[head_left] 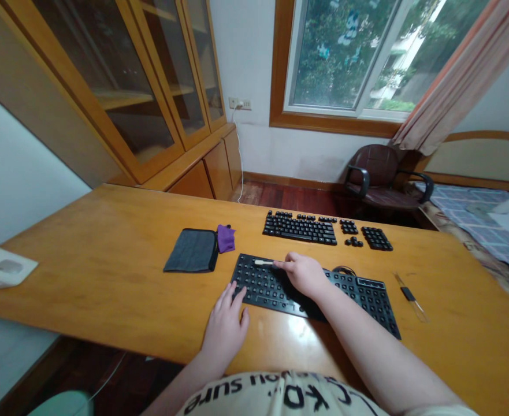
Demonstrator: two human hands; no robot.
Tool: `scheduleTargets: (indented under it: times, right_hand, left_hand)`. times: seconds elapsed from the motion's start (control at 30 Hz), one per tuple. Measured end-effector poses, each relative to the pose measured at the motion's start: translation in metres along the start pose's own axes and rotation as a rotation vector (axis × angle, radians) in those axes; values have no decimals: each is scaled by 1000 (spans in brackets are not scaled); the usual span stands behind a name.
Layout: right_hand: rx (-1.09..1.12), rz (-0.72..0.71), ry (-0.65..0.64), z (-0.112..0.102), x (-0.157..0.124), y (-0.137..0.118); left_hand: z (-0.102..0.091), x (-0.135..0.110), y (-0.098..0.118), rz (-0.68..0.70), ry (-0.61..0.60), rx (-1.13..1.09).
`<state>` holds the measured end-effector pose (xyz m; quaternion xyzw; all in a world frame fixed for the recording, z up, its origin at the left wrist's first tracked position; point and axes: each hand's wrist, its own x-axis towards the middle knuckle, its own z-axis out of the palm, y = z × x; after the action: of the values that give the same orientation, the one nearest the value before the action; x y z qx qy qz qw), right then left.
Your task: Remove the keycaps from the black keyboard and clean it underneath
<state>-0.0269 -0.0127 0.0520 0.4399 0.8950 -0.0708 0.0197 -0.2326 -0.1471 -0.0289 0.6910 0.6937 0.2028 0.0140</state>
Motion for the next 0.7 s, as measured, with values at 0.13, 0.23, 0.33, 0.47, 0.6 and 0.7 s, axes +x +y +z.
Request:
scheduleTargets:
  times: [0.13, 0.23, 0.33, 0.47, 0.6, 0.7]
  right_hand:
    - [22, -74, -59, 0, -4, 2]
    - [-1, 2, -61, 2, -4, -1]
    - [-50, 113, 13, 2, -4, 1]
    - [-11, 4, 5, 0, -5, 7]
    - [-13, 67, -2, 3, -9, 5]
    - [-1, 40, 7, 6, -9, 1]
  left_hand:
    - [1, 0, -1, 3, 2, 2]
    - [3, 0, -1, 6, 3, 11]
    - [3, -1, -2, 4, 4, 11]
    - [2, 0, -1, 8, 2, 13]
    - [1, 0, -2, 10, 4, 20]
    - [2, 0, -2, 8, 9, 12]
